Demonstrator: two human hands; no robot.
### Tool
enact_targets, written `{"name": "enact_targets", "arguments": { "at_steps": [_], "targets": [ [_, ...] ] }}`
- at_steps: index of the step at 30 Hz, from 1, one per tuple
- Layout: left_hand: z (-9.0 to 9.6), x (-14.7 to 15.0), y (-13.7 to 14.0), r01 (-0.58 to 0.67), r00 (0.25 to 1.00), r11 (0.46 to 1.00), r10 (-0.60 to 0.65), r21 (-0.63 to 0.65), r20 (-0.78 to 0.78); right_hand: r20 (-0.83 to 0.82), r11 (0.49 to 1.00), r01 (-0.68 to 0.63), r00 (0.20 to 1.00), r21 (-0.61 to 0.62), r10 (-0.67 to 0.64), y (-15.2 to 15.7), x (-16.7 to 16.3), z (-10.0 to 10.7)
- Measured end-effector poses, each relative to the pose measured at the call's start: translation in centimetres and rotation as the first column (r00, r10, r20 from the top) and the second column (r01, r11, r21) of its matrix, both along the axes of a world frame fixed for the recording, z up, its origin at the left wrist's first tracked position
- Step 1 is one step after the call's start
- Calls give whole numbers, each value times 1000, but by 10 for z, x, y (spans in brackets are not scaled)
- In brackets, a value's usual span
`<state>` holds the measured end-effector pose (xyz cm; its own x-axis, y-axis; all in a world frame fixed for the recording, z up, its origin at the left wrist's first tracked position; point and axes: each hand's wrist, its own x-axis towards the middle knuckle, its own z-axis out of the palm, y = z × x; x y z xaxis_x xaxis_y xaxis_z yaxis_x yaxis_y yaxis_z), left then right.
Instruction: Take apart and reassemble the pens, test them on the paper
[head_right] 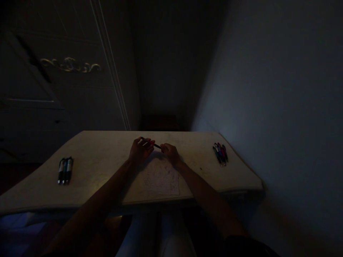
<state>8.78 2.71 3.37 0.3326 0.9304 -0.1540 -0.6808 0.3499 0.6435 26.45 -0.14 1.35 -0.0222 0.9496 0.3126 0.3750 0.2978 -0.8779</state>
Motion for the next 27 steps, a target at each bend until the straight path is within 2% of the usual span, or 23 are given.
{"name": "enact_targets", "arguments": {
  "at_steps": [5, 10, 19, 24, 27],
  "targets": [
    [2, 0, -1, -40, 999, 999, 40, -5, -7, -47, 1000, -5, 999, 4, 5, 2, -2, -2],
    [5, -3, -3, -17, 998, 999, 19, -40, 54, -120, 999, -13, 993, -39, 9, 7, 0, -5],
    [6, 2, -2, -43, 999, 999, 43, -1, -16, -94, 999, -48, 994, -14, 47, 6, 1, -1],
    [2, 4, -1, -66, 989, 989, 82, 131, -125, -94, 998, -42, 995, -54, 37, 8, 4, -2],
    [-1, 4, 0, -109, 964, 974, 153, 200, -217, -97, 999, -32, 995, -35, 28, 9, 5, 0]
  ]
}}
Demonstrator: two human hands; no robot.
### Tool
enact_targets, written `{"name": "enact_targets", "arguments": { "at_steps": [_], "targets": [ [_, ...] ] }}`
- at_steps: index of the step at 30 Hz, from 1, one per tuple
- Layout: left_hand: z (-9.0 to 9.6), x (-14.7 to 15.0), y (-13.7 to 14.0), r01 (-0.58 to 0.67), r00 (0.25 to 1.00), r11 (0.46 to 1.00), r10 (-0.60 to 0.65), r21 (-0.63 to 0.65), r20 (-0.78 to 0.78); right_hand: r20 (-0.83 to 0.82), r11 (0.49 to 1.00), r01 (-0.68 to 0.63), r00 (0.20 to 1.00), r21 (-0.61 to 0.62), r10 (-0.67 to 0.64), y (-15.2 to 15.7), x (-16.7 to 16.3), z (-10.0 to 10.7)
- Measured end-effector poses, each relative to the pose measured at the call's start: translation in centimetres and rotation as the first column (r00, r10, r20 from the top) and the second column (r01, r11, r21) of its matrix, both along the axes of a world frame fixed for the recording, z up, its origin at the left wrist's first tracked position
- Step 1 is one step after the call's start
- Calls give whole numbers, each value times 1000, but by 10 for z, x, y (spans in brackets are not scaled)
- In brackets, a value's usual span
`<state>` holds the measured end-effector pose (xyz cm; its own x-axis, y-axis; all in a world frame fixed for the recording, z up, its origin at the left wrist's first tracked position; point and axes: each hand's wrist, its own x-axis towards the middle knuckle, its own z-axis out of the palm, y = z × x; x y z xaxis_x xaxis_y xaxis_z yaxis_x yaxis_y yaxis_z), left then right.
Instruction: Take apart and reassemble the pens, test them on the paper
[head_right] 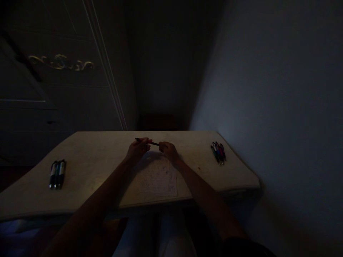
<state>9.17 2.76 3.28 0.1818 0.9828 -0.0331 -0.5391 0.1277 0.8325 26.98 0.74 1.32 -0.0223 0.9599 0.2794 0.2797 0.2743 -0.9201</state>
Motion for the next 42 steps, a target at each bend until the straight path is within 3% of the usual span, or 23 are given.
{"name": "enact_targets", "arguments": {
  "at_steps": [9, 15, 21, 26, 30, 33, 36, 42],
  "targets": [
    [-4, 4, -1, -175, 932, 983, 186, 62, -311, 42, 986, 74, 996, 152, -81, 0, 3, 4],
    [-3, 1, -1, -92, 958, 992, 113, 91, -265, -16, 992, 88, 996, 87, -87, 3, 6, 4],
    [-4, -2, 0, 30, 956, 973, 38, 227, -290, -140, 999, 37, 989, 7, -36, 6, 8, 5],
    [-6, -3, 1, 83, 960, 970, -16, 229, -280, -162, 996, 57, 985, -74, -68, 6, 9, 5],
    [-3, -4, 2, 93, 974, 965, -37, 245, -224, -144, 998, 64, 987, -14, -65, 6, 9, 5],
    [-2, -5, 4, 114, 982, 980, -87, 163, -166, -118, 996, 69, 991, 62, -62, 7, 11, 5],
    [-5, -6, 7, 90, 960, 987, -50, 132, -274, -91, 992, 67, 994, 103, -58, 7, 13, 4],
    [-11, -9, 7, 80, 885, 936, 90, 342, -456, -93, 993, 83, 993, 78, -75, 8, 14, 3]
  ]
}}
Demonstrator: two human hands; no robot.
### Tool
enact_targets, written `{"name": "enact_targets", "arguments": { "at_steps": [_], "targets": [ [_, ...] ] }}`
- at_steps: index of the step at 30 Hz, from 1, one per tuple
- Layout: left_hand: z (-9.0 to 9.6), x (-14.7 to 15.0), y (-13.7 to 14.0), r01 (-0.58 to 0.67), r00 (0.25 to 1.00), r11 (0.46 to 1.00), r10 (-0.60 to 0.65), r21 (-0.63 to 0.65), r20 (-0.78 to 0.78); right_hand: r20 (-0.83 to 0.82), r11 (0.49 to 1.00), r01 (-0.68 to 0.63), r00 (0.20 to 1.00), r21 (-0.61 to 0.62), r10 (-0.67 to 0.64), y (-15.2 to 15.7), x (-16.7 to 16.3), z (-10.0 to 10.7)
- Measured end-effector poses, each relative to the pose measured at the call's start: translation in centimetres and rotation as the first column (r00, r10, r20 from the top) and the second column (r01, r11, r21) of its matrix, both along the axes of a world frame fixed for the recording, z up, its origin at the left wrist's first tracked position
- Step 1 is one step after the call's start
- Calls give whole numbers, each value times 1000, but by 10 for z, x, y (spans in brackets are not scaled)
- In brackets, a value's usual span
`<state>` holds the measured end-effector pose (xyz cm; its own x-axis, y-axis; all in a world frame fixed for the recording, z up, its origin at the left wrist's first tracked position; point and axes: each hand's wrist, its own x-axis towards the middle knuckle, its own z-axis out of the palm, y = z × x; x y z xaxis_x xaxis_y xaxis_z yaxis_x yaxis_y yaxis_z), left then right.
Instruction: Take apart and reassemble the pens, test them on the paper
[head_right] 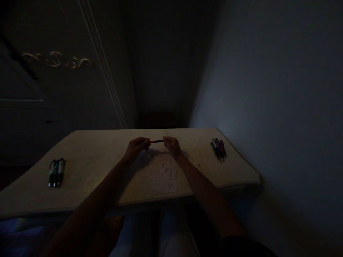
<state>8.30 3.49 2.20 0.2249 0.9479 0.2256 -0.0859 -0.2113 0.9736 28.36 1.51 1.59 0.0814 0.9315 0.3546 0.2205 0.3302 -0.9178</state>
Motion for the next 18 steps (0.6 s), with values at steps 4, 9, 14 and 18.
{"name": "enact_targets", "arguments": {
  "at_steps": [4, 9, 14, 18],
  "targets": [
    [-3, -2, 2, -25, 990, 991, 43, 132, -131, 0, 997, 32, 999, -70, -32, 1, 0, 1],
    [-4, -2, 1, -63, 950, 945, 155, 321, -271, 33, 991, 56, 998, -120, -53, 3, 1, 0],
    [-6, -1, -5, 6, 904, 921, 162, 391, -395, -8, 988, 67, 998, -142, -69, 5, 2, 0],
    [-10, 1, -8, 20, 902, 891, 180, 453, -393, 11, 983, 38, 999, -182, -37, 1, -2, 3]
  ]
}}
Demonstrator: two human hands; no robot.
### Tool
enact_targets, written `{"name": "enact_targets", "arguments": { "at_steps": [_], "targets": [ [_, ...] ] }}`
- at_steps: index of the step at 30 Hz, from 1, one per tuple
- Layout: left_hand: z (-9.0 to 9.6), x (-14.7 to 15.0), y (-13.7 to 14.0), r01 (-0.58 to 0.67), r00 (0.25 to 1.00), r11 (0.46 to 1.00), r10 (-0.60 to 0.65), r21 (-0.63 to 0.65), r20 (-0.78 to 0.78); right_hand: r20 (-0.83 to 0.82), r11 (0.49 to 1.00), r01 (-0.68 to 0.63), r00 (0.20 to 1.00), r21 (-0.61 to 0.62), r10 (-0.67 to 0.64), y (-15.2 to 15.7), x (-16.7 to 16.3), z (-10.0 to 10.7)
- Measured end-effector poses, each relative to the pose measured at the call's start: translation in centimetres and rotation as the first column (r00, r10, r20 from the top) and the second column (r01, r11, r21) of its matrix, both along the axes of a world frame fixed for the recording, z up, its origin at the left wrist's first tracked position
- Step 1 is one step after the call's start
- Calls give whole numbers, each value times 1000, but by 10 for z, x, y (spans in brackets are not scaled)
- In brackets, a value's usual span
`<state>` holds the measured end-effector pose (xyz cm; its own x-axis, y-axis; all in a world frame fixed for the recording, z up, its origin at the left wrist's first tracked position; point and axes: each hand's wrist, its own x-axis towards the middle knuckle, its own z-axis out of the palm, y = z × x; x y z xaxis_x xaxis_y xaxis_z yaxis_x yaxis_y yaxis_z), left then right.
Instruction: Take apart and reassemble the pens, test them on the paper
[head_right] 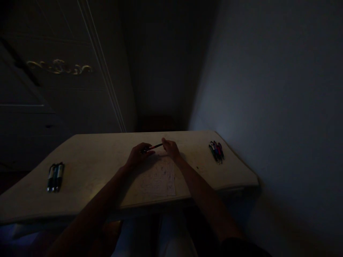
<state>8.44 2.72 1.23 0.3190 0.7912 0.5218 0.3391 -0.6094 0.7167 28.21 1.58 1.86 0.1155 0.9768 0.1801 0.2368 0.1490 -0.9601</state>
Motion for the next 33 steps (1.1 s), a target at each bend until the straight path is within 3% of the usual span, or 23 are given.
{"name": "enact_targets", "arguments": {
  "at_steps": [7, 10, 15, 23, 33],
  "targets": [
    [2, 1, -3, 24, 998, 996, -18, 84, -66, 32, 998, -66, 997, 10, 65, -4, -3, 0],
    [3, 1, -3, 42, 990, 996, -32, 75, -135, 55, 996, -68, 996, 50, 65, -2, -2, 0],
    [2, 2, -2, 54, 993, 997, -48, 52, -110, 58, 994, -103, 993, 28, 101, -5, -3, 1],
    [2, 0, -2, 94, 981, 995, -100, -45, -167, 53, 988, -153, 987, 38, 151, -9, -3, 3],
    [7, 1, -8, 139, 988, 972, -149, -189, -39, 84, 975, -208, 976, 73, 202, -10, 3, 2]
  ]
}}
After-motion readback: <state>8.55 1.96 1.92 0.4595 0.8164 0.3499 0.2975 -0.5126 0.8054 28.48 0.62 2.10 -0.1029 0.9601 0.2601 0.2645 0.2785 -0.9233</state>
